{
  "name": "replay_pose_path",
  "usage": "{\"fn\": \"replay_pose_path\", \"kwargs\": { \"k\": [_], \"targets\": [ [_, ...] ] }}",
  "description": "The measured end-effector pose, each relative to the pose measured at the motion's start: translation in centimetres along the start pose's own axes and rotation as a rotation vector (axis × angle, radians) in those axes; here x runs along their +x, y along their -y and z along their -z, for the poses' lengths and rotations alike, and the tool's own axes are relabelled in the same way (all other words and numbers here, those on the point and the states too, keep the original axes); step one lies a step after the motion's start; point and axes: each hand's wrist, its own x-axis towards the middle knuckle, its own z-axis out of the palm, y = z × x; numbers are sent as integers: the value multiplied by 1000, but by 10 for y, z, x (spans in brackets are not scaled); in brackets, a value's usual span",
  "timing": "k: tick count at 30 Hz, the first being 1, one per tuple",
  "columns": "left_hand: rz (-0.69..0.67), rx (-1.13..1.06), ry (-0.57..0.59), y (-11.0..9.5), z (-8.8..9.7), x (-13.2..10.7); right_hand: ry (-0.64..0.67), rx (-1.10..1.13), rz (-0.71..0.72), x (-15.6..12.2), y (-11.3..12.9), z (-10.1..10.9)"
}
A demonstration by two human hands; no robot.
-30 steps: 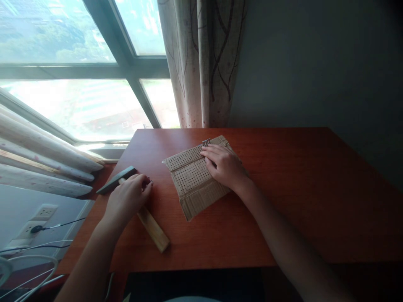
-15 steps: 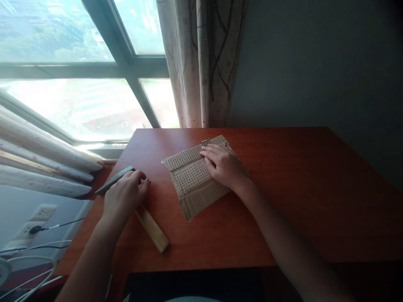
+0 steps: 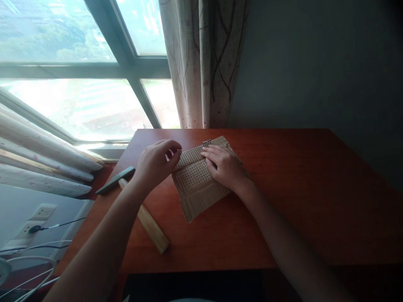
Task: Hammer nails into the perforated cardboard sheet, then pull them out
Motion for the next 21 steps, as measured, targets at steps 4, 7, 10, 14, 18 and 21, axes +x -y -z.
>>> {"fn": "replay_pose_path", "kwargs": {
  "k": [4, 7, 10, 14, 18, 21],
  "targets": [
    [-108, 6, 53, -16, -19, 36, -4, -6, 6, 0, 1, 0],
    [-123, 40, 111, -19, -34, 55, -10, -7, 11, 0, 0, 0],
    [-120, 41, 144, -17, -47, 64, -11, -10, 17, 0, 0, 0],
    [-114, 38, 133, -16, -54, 67, -3, -11, 14, 1, 0, 0],
    [-67, -44, -56, -20, -39, 70, 4, -8, -2, 1, 1, 0],
    [-29, -149, -295, -26, -12, 69, 9, -13, -4, 0, 1, 1]
  ]
}}
